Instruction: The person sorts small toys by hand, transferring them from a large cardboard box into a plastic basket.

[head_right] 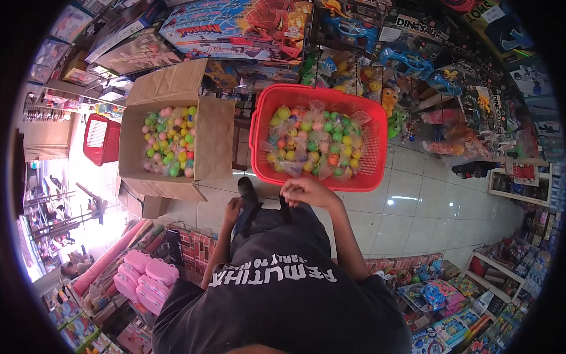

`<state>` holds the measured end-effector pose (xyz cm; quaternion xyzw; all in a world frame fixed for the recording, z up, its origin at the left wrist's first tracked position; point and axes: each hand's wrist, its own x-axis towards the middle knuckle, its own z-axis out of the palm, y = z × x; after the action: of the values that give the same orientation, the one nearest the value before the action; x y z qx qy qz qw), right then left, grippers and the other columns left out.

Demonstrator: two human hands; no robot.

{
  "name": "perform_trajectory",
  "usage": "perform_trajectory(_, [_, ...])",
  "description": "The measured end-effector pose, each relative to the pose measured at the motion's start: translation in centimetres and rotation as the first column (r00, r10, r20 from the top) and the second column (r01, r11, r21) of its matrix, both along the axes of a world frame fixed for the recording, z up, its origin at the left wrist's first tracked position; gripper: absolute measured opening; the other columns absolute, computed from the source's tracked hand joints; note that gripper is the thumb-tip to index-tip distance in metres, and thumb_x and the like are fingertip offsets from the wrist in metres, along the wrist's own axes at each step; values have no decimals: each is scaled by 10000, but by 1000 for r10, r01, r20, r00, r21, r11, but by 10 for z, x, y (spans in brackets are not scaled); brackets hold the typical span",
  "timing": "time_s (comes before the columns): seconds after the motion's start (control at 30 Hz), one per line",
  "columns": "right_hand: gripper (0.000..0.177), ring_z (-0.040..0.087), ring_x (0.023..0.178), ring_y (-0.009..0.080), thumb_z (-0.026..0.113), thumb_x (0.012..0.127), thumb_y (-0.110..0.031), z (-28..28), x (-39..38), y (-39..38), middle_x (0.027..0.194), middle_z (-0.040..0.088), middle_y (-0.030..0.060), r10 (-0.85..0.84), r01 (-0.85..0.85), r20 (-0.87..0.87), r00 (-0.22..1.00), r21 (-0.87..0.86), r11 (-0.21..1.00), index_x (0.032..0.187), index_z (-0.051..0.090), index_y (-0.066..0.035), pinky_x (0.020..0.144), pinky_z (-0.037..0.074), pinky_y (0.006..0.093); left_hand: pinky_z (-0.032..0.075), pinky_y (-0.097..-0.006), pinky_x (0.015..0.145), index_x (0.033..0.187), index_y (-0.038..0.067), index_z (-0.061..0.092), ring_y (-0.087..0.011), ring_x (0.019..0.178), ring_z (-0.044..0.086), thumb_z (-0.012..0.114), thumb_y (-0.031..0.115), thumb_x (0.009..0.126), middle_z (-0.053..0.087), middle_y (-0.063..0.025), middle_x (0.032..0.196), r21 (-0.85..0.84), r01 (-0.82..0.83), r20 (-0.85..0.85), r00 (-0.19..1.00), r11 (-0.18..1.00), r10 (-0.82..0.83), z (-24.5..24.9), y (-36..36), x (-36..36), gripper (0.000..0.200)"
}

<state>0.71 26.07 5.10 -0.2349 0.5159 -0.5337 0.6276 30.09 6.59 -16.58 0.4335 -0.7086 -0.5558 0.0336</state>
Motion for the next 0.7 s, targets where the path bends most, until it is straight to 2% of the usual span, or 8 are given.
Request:
perform_trajectory(0.1, [254,580,785,106,532,874,-222,1,18,2,871,605,40,291,-287,-12,957,124,950,1049,559,-40,697,475,238,461,-282,621,897,29,614,-138,699,594,540,233,826,623,-65,714,-27,-42,122,991,999,45,-54,4,54,229])
perform_trajectory(0.17, [263,581,809,111,547,862,-231,-27,36,2,875,614,39,349,-322,-177,920,162,933,1044,567,-43,719,468,253,461,-291,615,886,30,617,-142,677,588,547,251,817,619,-63,697,-8,-101,134,986,995,101,-60,-2,65,242])
perform_trajectory(0.23, [312,579,862,122,587,823,-294,-66,52,-2,908,631,36,458,-358,-372,807,308,881,1028,585,-58,767,450,279,459,-285,600,889,20,614,-144,647,572,551,242,817,621,-69,710,174,-122,318,946,977,61,-47,-11,64,241])
perform_trajectory(0.33, [316,585,819,139,598,811,-300,-155,84,-8,877,631,47,432,-242,-565,703,382,892,1014,589,-58,744,455,275,453,-271,578,882,7,607,-140,625,558,545,243,819,616,-76,705,371,-18,198,978,928,-60,-29,-27,58,251])
perform_trajectory(0.37, [316,585,819,139,598,811,-300,-185,98,-11,877,631,47,432,-245,-575,695,376,894,1014,589,-58,744,455,275,446,-262,559,889,-3,595,-134,619,554,545,240,817,606,-74,697,318,62,120,987,946,-105,-36,-32,61,258])
perform_trajectory(0.43, [290,590,753,142,601,805,-288,-231,123,-17,843,628,50,190,8,-523,831,351,936,984,598,-59,677,471,280,427,-250,533,941,30,577,-115,619,532,532,234,824,584,-49,708,327,66,41,996,943,-84,-50,-41,67,239])
perform_trajectory(0.63, [244,574,661,113,604,802,-240,-247,174,-54,803,621,46,276,3,-339,899,637,771,943,603,-41,567,467,256,431,-244,531,1007,73,552,-115,685,550,531,261,819,597,-40,831,337,68,-7,998,939,-69,-19,-67,128,267])
perform_trajectory(0.7, [246,573,655,114,607,799,-233,-256,192,-72,800,619,42,280,-1,-387,878,584,812,947,599,-36,567,467,256,446,-257,544,983,40,567,-131,645,556,544,248,814,605,-59,784,284,20,58,998,959,-38,-32,-76,163,269])
